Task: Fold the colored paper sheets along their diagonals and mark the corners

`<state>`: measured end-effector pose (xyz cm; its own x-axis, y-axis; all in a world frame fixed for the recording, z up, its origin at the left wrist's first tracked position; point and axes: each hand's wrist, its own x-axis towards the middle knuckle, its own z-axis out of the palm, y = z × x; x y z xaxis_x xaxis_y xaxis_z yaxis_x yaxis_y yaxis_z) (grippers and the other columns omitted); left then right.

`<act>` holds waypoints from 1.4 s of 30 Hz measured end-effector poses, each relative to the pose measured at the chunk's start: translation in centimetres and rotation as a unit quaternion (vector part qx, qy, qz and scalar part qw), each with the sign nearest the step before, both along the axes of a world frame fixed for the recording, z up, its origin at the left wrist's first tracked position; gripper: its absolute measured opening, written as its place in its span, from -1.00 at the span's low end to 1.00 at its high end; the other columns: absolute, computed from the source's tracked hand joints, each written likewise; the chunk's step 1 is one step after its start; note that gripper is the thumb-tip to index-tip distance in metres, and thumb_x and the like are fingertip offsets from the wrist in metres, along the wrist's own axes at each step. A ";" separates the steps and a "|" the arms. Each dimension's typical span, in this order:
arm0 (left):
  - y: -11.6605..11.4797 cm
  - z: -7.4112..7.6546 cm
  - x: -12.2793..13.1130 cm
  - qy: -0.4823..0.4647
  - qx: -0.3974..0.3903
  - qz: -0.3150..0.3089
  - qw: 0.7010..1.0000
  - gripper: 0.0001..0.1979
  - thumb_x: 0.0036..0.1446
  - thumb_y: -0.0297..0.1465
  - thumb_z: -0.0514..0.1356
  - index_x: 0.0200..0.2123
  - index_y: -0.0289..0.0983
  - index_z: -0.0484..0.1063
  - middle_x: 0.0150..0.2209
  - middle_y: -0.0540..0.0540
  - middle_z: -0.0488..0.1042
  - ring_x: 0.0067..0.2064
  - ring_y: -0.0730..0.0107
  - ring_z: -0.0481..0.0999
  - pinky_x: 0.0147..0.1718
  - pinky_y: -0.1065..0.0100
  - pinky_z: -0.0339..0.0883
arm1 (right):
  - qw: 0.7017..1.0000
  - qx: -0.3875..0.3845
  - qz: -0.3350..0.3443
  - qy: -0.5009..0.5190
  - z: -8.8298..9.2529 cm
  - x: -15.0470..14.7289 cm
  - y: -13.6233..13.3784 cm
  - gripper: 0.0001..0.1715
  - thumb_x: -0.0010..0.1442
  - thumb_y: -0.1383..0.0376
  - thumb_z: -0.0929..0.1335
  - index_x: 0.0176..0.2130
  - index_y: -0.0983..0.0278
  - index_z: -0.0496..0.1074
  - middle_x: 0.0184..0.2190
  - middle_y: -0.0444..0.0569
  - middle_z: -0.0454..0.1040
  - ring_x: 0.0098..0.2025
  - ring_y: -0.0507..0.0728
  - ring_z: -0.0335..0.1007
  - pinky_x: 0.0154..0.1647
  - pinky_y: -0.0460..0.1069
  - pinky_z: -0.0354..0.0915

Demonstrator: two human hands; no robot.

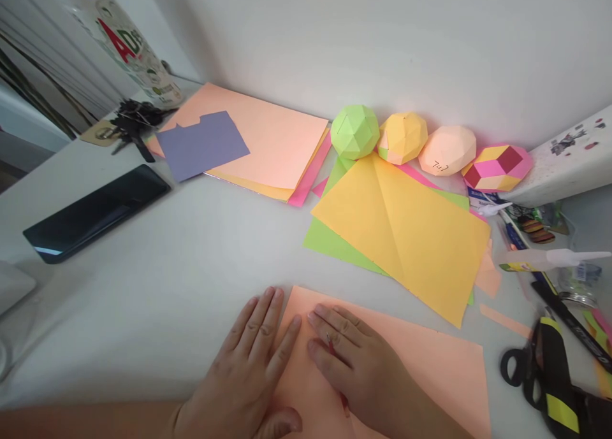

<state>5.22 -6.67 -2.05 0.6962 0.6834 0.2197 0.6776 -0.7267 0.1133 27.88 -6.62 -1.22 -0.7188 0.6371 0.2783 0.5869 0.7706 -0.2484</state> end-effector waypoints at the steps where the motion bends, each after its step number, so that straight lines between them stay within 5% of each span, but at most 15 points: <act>1: 0.0 0.0 0.0 0.000 -0.001 0.001 1.000 0.06 -0.02 0.31 -0.08 0.18 -0.53 0.14 0.20 -0.70 0.06 0.31 -0.44 -0.16 0.17 -0.16 -0.14 | 1.000 0.001 -0.001 -0.001 0.0 0.0 0.0 -0.66 0.28 0.51 0.22 -0.03 0.40 0.45 0.08 0.18 0.42 0.28 0.23 0.11 0.21 0.15 0.25; 27: 0.2 0.2 0.0 -0.017 -0.010 -0.011 1.000 -0.05 0.04 0.24 -0.02 0.12 -0.53 0.27 0.21 -0.57 0.15 0.31 -0.36 -0.07 0.18 -0.17 -0.16 | 1.000 -0.009 -0.002 0.000 0.0 0.1 -0.1 -0.67 0.28 0.49 0.24 0.00 0.40 0.44 0.10 0.18 0.40 0.29 0.22 0.08 0.22 0.15 0.24; 36: 1.2 0.6 0.2 -0.003 0.001 -0.073 0.997 -0.05 0.13 0.22 -0.16 0.04 -0.58 0.38 0.15 -0.48 0.30 0.24 -0.16 0.14 0.24 0.04 -0.15 | 1.000 -0.008 -0.008 0.008 0.0 -0.1 0.0 -0.69 0.30 0.46 0.23 -0.02 0.40 0.46 0.06 0.17 0.44 0.26 0.20 0.14 0.20 0.12 0.26; 42: 1.2 0.9 0.5 0.010 0.025 -0.056 0.998 -0.06 0.12 0.23 -0.21 -0.03 -0.52 0.46 0.08 -0.41 0.39 0.19 -0.12 0.22 0.22 0.05 -0.12 | 1.000 0.002 -0.009 0.003 0.0 0.0 0.0 -0.69 0.30 0.48 0.23 -0.02 0.39 0.45 0.06 0.16 0.45 0.25 0.19 0.18 0.19 0.12 0.29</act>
<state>5.69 -5.43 -1.13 0.7722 0.5896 0.2367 0.5934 -0.8024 0.0629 27.85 -6.63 -1.25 -0.7061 0.6480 0.2854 0.5984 0.7616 -0.2487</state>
